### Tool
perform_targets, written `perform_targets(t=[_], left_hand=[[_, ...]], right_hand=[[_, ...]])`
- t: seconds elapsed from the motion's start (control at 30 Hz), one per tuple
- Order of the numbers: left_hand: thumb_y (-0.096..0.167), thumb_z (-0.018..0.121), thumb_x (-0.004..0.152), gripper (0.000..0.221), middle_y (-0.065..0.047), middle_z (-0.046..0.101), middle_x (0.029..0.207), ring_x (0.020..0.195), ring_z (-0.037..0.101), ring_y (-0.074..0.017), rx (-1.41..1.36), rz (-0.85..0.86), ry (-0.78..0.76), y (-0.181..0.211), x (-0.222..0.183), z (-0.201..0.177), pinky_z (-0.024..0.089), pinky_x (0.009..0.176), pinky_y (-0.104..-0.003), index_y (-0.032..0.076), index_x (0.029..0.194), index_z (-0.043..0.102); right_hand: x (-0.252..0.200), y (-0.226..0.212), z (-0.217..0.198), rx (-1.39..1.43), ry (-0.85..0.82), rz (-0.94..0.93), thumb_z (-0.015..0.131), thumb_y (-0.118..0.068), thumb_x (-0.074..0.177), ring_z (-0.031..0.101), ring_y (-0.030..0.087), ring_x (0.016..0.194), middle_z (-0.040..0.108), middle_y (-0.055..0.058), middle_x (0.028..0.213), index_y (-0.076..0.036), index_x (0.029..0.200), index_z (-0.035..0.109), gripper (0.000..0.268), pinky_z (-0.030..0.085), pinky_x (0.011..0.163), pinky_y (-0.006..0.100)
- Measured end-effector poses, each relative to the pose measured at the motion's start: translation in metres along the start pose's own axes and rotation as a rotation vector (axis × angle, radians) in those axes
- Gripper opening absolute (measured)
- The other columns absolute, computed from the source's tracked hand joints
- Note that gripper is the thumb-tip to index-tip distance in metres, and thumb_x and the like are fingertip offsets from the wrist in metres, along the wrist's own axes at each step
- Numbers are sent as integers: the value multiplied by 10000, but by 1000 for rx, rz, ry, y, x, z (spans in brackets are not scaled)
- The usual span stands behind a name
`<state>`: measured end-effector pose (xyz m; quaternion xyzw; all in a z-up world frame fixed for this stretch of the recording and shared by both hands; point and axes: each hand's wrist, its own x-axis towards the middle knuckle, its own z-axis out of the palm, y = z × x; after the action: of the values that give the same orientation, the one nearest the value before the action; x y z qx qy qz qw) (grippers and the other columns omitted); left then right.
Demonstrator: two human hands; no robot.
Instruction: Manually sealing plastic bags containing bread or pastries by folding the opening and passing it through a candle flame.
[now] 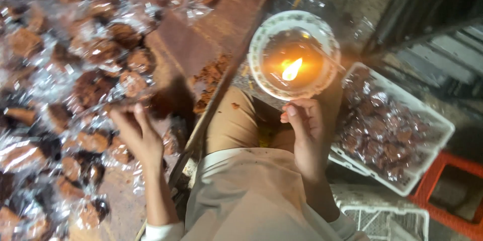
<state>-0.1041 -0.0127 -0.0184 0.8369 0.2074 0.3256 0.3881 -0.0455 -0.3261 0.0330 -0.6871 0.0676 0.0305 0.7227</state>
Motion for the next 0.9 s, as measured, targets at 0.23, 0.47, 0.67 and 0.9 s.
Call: perform_targets(t=[0.23, 0.47, 0.67, 0.9], left_hand=[[180, 586, 1022, 135, -113, 578, 888, 910, 605, -259, -451, -157, -238, 76, -3, 51, 468, 900, -433, 65, 956, 616], [466, 791, 783, 718, -112, 537, 1120, 994, 650, -236, -953, -574, -422, 124, -43, 80, 610, 806, -342, 101, 1314, 474], [205, 871, 805, 503, -138, 721, 1069, 1022, 668, -266, -782, -323, -688, 109, -66, 82, 530, 901, -438, 93, 1244, 654], [151, 868, 815, 192, -46, 580, 816, 763, 536, -117, -881, -265, -791, 118, -82, 96, 474, 696, -281, 38, 890, 732]], right_hand=[[14, -6, 57, -129, -475, -320, 896, -258, 753, 426, 525, 1351, 444, 307, 1498, 30, 1460, 425, 897, 419, 1070, 666], [5, 24, 38, -70, -253, -146, 789, -124, 883, 678, 250, 784, 705, 163, 881, -23, 1031, 613, 251, 563, 776, 396], [4, -15, 16, -475, -98, -237, 882, -246, 813, 646, 240, 720, 637, 145, 866, -51, 1134, 633, 451, 529, 682, 333], [20, -4, -14, -612, -113, -192, 892, -244, 836, 655, 101, 540, 704, -29, 637, -203, 846, 802, 99, 503, 539, 194]])
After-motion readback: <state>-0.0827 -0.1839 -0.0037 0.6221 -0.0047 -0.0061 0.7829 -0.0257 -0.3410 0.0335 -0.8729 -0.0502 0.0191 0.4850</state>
